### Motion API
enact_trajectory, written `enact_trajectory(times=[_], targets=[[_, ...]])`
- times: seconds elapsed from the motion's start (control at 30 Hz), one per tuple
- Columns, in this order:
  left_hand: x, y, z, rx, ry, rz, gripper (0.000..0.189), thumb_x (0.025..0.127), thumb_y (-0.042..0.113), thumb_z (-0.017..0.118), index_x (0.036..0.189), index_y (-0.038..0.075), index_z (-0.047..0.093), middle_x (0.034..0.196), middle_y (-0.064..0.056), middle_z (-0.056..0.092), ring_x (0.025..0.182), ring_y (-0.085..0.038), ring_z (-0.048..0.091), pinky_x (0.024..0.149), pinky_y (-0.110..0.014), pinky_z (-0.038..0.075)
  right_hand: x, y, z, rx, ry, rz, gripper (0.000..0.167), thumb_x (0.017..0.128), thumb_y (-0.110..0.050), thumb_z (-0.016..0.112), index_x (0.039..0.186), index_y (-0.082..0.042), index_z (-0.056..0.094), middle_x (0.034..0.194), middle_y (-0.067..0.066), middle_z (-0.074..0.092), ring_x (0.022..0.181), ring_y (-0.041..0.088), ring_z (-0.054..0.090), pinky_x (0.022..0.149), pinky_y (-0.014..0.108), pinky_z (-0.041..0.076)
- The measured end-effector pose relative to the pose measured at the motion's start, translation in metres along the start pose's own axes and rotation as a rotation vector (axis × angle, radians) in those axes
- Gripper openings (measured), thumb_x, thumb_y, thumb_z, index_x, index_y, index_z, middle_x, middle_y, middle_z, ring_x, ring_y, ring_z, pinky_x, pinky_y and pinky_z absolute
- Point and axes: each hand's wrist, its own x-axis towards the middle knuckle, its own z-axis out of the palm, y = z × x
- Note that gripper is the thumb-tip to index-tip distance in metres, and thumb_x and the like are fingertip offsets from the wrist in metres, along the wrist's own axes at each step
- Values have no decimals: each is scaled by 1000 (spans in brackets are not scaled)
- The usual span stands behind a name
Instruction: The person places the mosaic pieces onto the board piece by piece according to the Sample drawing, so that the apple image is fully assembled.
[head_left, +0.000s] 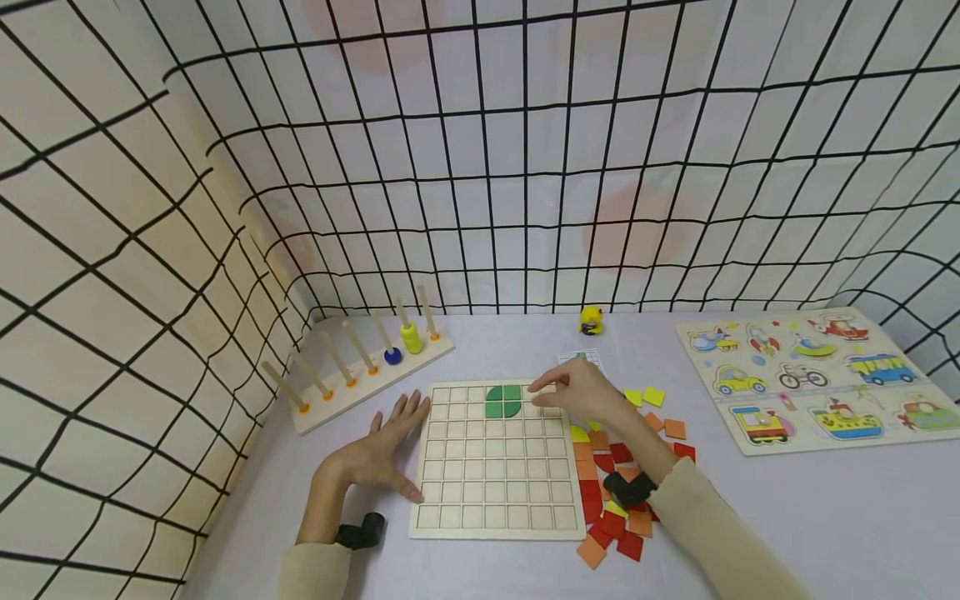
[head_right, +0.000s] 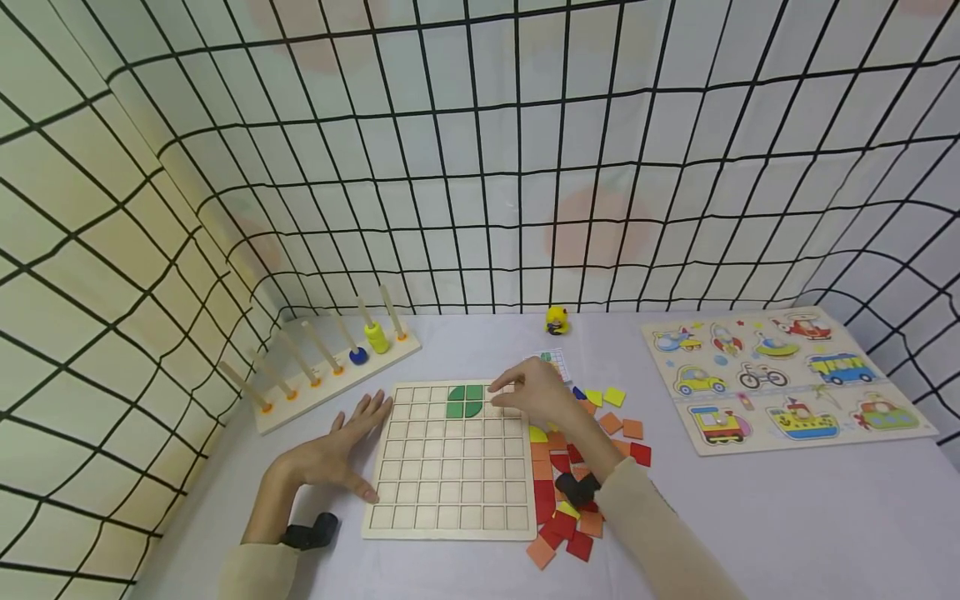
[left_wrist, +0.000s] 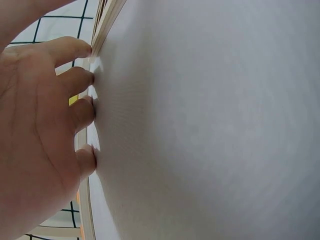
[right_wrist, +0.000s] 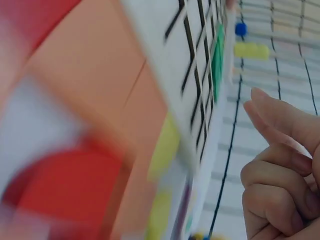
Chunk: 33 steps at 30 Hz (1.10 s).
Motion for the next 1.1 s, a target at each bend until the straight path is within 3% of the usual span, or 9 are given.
enact_trajectory(times=[0.17,0.27,0.4,0.6,0.83,0.93,1.1], targets=[[0,-1,-1,-6,0,3,143,59,26,100,167,8,8,174,-18,-9,161,-38,-15,127,-66,-12,-26,30,-33,-47,76,102,25,93,-21,76,114,-9,80,80,6,59,69,18,48,55,22,30],[0,-1,-1,-7,-2,6,143,59,26,100,166,8,7,173,-18,-10,161,-39,-16,127,-67,-12,-39,46,-48,-35,93,188,29,94,-20,75,119,-7,78,68,4,40,54,19,42,46,22,28],[0,-1,-1,-14,-4,7,143,59,26,100,167,8,7,173,-18,-11,161,-39,-16,127,-66,-13,-47,59,-60,-61,111,231,29,95,-19,72,120,-5,76,70,2,38,59,19,42,46,22,28],[0,0,-1,-19,-3,7,143,59,26,100,167,8,8,174,-17,-10,161,-38,-16,127,-66,-13,-47,62,-65,-78,114,294,29,96,-19,70,119,-3,75,73,5,45,69,21,47,49,24,31],[1,-1,0,-5,0,1,143,59,27,100,167,10,8,174,-16,-9,161,-37,-15,127,-66,-12,-47,60,-65,-143,79,284,21,96,-17,68,104,-1,78,94,13,70,96,29,55,71,30,44],[2,-2,0,-6,1,1,143,59,27,100,167,10,9,174,-16,-9,161,-37,-15,127,-66,-12,-45,61,-65,-143,65,277,20,95,-18,69,102,-2,78,89,11,67,95,28,54,68,31,43],[1,-3,0,-7,0,5,142,59,27,100,167,9,9,174,-17,-9,161,-38,-15,127,-66,-12,-37,65,-65,-103,77,284,26,92,-19,74,114,-5,76,72,5,54,72,22,52,54,25,37]])
